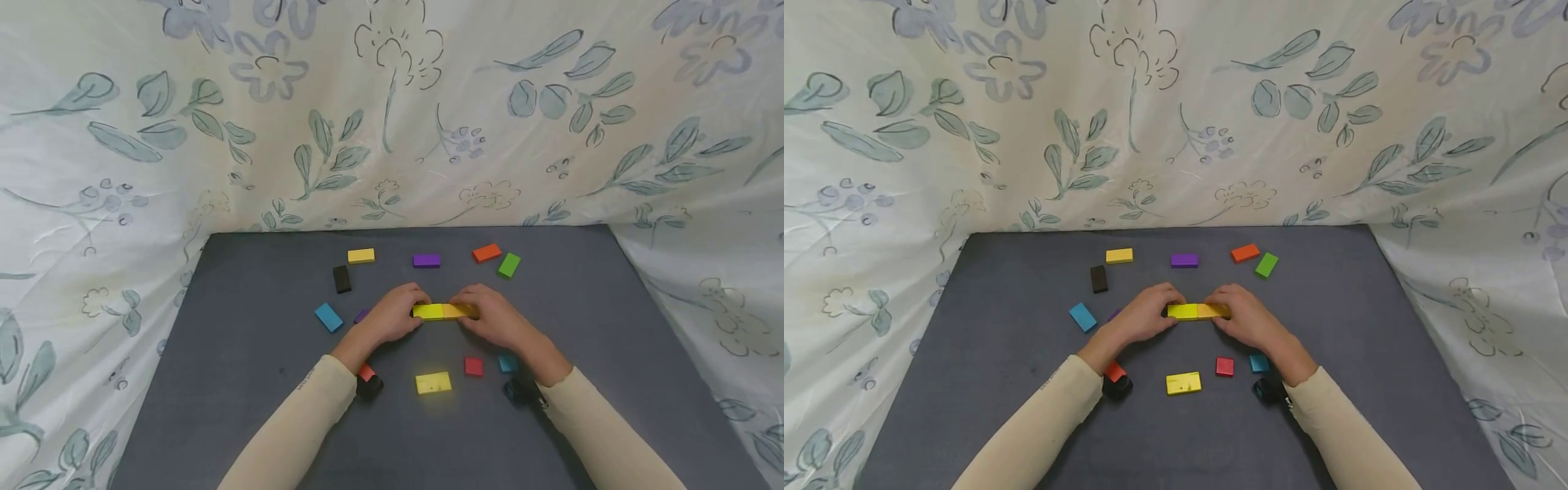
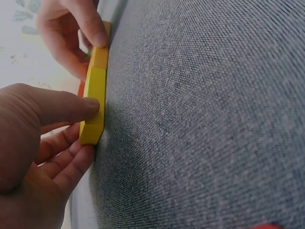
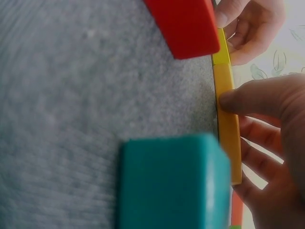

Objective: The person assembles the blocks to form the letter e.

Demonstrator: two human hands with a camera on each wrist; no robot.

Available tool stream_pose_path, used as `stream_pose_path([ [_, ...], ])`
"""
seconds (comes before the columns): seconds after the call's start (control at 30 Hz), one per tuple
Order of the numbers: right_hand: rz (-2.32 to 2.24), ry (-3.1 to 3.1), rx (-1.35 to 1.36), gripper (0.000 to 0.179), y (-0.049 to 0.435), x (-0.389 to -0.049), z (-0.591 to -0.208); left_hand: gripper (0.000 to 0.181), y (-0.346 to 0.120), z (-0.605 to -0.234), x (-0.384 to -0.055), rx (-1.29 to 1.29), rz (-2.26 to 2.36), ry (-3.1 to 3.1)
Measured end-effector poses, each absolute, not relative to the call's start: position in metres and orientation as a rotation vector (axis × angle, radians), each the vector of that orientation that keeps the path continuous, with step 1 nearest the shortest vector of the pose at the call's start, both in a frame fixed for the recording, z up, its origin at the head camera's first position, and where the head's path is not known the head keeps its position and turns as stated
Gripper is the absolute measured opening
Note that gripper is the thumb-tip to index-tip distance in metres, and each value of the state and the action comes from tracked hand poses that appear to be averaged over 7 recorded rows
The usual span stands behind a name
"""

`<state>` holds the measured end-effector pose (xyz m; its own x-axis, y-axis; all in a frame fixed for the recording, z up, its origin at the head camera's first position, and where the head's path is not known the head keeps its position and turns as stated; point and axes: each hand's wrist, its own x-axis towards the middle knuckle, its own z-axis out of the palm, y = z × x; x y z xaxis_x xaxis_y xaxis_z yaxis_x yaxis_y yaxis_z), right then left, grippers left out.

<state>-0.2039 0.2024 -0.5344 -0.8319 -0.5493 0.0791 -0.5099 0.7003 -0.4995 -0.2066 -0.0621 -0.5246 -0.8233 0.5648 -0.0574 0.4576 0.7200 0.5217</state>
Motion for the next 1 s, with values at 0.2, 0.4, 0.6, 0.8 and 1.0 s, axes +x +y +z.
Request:
stream_pose_path([
  [0.2,-0.792,2.824,-0.86,0.033,0.202,-0.204,-0.534,0.034,-0.062,-0.524,-0.207,0.818,0.734,2.714],
  [0.4,-0.792,2.817,-0.855,0.034,0.202,-0.204,-0.534,0.034,-0.061,-0.525,-0.209,0.821,0.722,2.708],
  [0.6,-0.8,2.816,-0.861,0.035,0.201,-0.203,-0.532,0.037,-0.063,-0.523,-0.21,0.829,0.738,2.685],
  [0.8,-0.821,2.827,-0.892,0.04,0.201,-0.202,-0.532,0.047,-0.067,-0.517,-0.21,0.833,0.764,2.676],
  [1.0,-0.82,2.897,-0.901,0.039,0.201,-0.197,-0.525,0.051,-0.08,-0.5,-0.209,0.801,0.809,2.711],
])
